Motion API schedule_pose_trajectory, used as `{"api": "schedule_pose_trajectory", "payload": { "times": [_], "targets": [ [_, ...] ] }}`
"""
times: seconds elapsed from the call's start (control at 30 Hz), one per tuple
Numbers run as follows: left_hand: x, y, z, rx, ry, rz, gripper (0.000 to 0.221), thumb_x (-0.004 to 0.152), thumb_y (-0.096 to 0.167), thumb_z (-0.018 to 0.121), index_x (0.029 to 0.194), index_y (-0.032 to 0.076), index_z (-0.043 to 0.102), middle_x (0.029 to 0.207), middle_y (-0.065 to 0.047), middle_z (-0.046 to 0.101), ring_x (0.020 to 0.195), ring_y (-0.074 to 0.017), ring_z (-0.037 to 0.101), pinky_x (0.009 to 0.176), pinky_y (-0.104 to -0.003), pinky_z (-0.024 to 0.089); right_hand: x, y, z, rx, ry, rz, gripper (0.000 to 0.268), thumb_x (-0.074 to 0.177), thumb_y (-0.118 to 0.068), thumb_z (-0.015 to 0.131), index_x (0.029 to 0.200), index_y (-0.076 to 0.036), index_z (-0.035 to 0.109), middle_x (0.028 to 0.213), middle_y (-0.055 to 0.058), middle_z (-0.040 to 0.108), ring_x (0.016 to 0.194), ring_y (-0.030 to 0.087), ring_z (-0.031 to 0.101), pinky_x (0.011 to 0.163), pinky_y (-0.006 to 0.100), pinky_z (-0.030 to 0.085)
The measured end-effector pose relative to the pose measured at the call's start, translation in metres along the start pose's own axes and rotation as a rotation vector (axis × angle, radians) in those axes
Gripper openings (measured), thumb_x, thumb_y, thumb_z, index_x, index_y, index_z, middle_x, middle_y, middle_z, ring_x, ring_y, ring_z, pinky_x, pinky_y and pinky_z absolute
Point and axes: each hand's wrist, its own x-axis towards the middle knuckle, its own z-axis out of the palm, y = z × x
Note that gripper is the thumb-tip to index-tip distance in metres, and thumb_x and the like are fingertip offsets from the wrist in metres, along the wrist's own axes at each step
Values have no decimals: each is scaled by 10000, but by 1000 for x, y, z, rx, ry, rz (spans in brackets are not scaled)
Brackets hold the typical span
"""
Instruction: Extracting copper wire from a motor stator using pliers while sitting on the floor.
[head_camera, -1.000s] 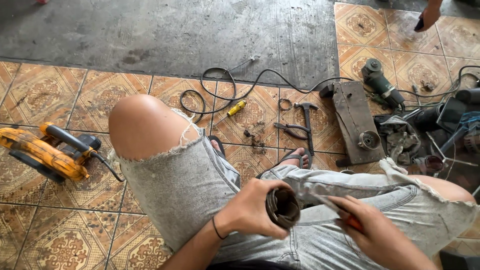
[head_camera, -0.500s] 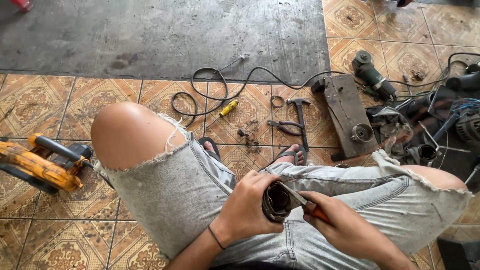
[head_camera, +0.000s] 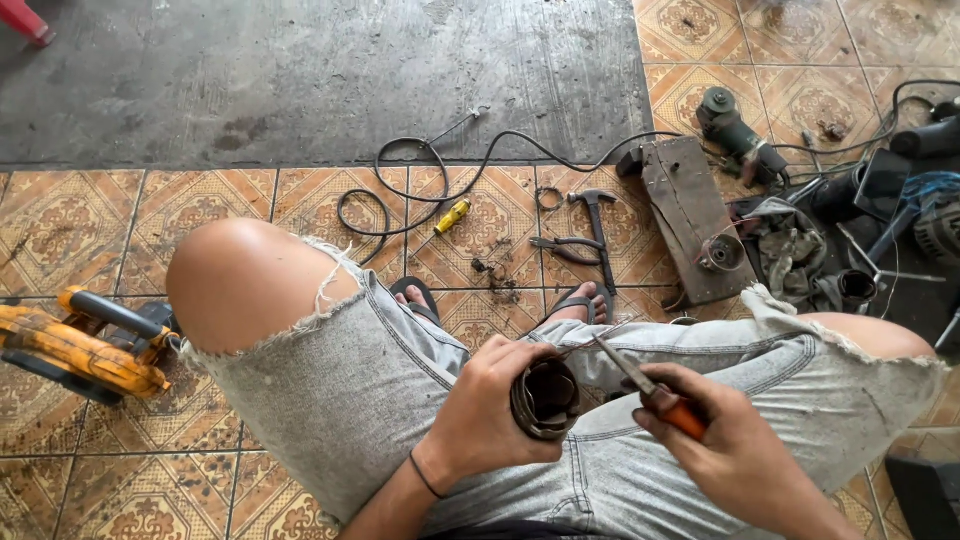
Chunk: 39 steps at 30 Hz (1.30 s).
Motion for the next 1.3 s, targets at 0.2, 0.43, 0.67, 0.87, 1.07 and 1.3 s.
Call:
{"api": "schedule_pose_trajectory", "payload": {
  "times": [0.2,0.43,0.67,0.87,1.07,1.3],
  "targets": [
    [0,0,2,-38,-12,-55,766,552,281,864,1227,11,622,1133,-116,721,1000,-234,623,900,-339,542,-7,45,-6,62,-141,34,448,842,-114,786,1281,-178,728,918,1,791,850,108,741,843,237,572],
    [2,0,5,18,9,-67,790,544,296,861,1225,-17,612,1140,-128,719,1026,-250,622,911,-346,538,-2,29,25,-149,-233,-316,630,827,-40,629,1433,-191,549,983,1,679,854,156,683,814,276,537],
    [1,0,7,57,-18,-87,793,551,288,865,1241,-10,610,1129,-123,713,1029,-250,608,910,-334,535,16,9,42,-350,-137,-333,600,912,-127,558,1502,-162,450,1105,80,627,937,286,674,831,408,542],
    [-2,-3,6,77,-4,-145,818,532,307,839,1247,-18,609,1140,-124,713,1014,-254,609,907,-347,525,12,2,40,-284,-172,-318,599,893,-98,571,1482,-166,483,1072,50,639,873,247,691,798,366,546],
    [0,1,6,56,-20,-115,828,524,303,835,1241,-46,610,1146,-143,716,1019,-265,604,920,-356,532,17,2,41,-309,-143,-372,611,903,-105,571,1503,-132,460,1078,86,636,893,283,681,800,392,544],
    [0,-1,4,29,-19,-78,773,525,309,826,1210,10,628,1112,-114,721,987,-258,609,889,-354,524,10,-3,20,-45,-47,-330,560,807,-1,635,1357,-106,627,1163,72,761,1029,210,736,917,311,556]
  ]
}}
